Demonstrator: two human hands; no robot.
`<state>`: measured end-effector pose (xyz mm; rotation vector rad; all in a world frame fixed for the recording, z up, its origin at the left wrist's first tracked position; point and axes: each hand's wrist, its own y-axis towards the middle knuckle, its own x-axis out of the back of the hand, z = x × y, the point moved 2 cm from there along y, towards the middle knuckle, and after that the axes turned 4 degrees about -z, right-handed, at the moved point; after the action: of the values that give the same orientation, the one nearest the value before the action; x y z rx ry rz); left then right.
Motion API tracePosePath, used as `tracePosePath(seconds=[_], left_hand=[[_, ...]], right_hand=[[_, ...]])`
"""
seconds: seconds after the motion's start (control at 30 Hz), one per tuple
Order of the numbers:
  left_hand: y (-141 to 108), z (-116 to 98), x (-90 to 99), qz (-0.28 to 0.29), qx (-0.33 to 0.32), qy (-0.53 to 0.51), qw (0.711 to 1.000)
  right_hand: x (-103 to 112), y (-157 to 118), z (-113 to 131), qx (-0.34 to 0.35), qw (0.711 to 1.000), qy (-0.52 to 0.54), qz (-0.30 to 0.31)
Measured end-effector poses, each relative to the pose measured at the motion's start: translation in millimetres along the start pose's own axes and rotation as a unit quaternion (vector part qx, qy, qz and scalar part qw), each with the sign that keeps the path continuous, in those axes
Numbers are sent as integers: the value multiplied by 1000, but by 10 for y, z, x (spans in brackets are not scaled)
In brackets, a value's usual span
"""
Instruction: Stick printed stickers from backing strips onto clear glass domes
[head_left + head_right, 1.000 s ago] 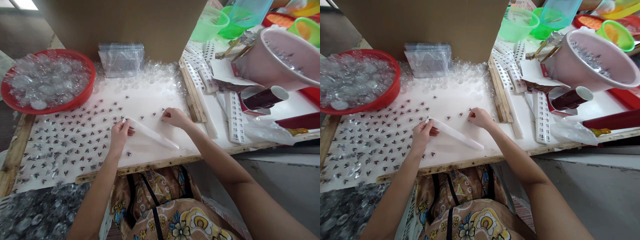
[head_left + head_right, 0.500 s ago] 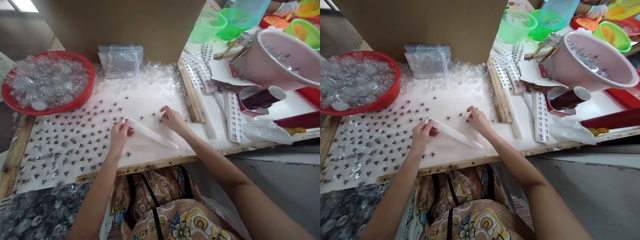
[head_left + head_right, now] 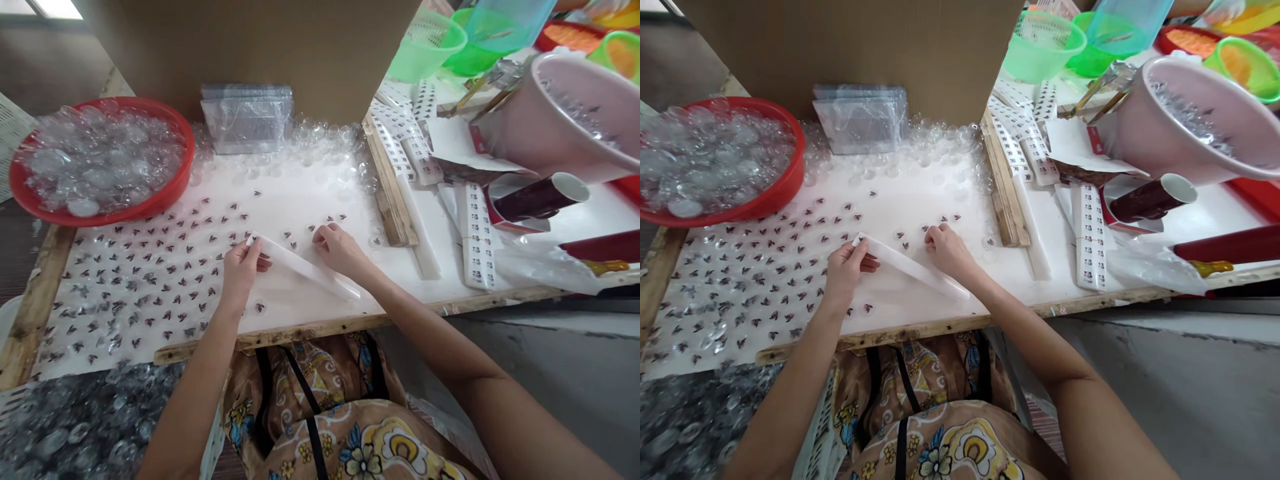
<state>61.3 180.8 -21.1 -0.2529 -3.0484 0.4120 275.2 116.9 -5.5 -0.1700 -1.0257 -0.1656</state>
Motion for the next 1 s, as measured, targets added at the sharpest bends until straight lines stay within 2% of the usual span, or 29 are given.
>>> tracePosePath(seconds=[0.1,0.2,0.4,0.7,0.8,0.9,1.0], left_hand=[[-6,-11,-8,2,0,-3,1000],[-11,-23,-25,12,3,1,1000],[-29,-45,3,13,-5,13,1000],[-34,-60,-13,8,-7,-21,1000],[-32,-76,-11,15,-4,-47,999],[-15,-96,-8,27,23,-109,993],[9,-112,-2,-12,58,-207,977]], right_hand=[[0,16,39,11,999,40,-14],[-65,67,149,39,997,63,4],[-214,190,343,121,992,9,39],[-187,161,128,101,994,37,-3],[-187,137,95,123,992,30,-9],[-174,123,91,161,987,21,3],[-159,126,80,165,986,15,30]])
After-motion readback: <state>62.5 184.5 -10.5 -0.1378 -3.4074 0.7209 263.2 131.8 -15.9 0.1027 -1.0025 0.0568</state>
